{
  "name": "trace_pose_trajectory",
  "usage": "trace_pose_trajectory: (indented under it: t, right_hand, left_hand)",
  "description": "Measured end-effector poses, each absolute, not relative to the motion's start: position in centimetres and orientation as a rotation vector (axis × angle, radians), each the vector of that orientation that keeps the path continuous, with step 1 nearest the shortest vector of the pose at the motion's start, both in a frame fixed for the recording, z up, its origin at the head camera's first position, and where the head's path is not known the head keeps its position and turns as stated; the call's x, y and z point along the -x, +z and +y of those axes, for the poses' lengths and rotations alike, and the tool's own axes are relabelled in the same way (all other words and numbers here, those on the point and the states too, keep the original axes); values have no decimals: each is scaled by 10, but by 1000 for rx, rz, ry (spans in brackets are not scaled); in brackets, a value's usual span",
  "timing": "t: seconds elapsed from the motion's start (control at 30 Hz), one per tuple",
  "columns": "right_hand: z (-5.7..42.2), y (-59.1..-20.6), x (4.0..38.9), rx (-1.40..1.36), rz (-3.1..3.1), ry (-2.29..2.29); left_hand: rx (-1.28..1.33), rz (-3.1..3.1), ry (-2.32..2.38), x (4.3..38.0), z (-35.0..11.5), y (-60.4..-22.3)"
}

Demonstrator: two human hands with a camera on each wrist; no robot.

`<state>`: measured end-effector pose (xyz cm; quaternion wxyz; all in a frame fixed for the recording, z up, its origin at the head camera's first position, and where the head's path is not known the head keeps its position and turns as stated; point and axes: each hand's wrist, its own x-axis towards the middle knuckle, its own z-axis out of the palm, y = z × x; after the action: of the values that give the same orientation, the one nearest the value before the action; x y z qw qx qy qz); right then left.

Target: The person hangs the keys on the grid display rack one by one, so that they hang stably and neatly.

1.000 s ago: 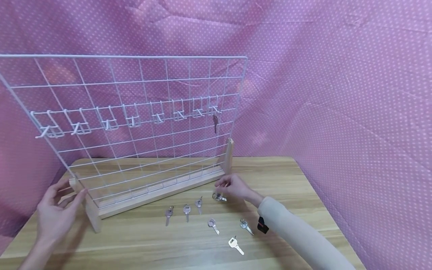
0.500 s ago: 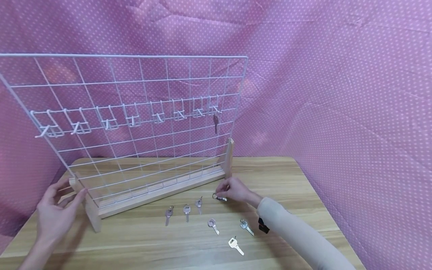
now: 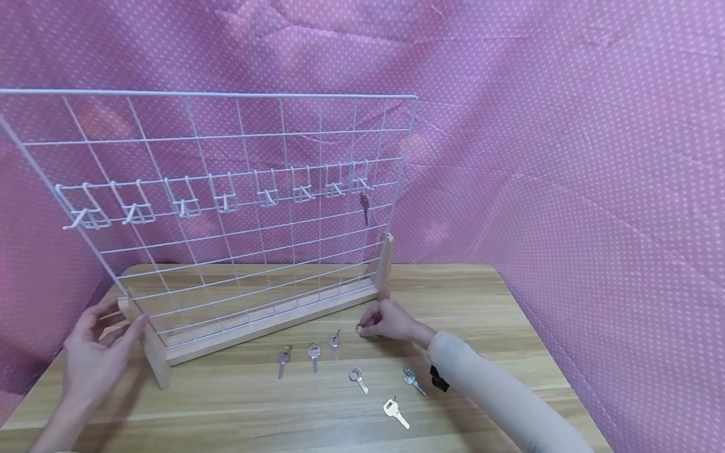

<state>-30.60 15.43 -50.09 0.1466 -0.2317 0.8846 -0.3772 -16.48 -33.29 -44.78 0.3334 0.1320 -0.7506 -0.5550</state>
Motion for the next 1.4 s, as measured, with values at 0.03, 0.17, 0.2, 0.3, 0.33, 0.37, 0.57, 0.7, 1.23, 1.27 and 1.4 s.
trace_pose_trajectory:
  t: [0.03,0.17,0.2,0.3,0.33,0.37,0.57,0.7,1.23,1.27,1.4]
  right_hand:
    - [154,-501,306,667,2547,-1078]
    - [152,-502,307,666,2551,-1074]
    - [152,-502,307,668,2554,-1072]
    - [152,-503,307,674,2562,-1058]
    - [152,-504,307,679,2565,-1051]
    - [151,-505,307,682,2567,-1046]
    - [149,-505,307,684,2579,-1014]
    - [150,-503,307,693,2587,-991]
    - [158,-502,307,756,2574,-1081]
    - [159,-501,307,752,2576,-1094]
    - [163,-494,304,719,2576,-1155]
  left_hand:
    - [-347,-1960,-1459,165,-333,-448]
    - [-348,-1960,-1484,165,-334,-447]
    - [-349,-1958,-1494,165,-334,-447]
    - [-352,-1952,-1502,165,-334,-447]
    - [-352,-1945,-1512,165,-334,-447]
    - [-353,-1942,-1511,165,-334,-447]
    - [-349,-1921,-1523,165,-334,-449]
    - [-342,-1957,-1468,165,-332,-448]
    - [-370,-1965,-1444,165,-333,-448]
    - [-373,-1966,-1446,166,-334,-448]
    - [-380,-1974,-1443,166,-334,-448]
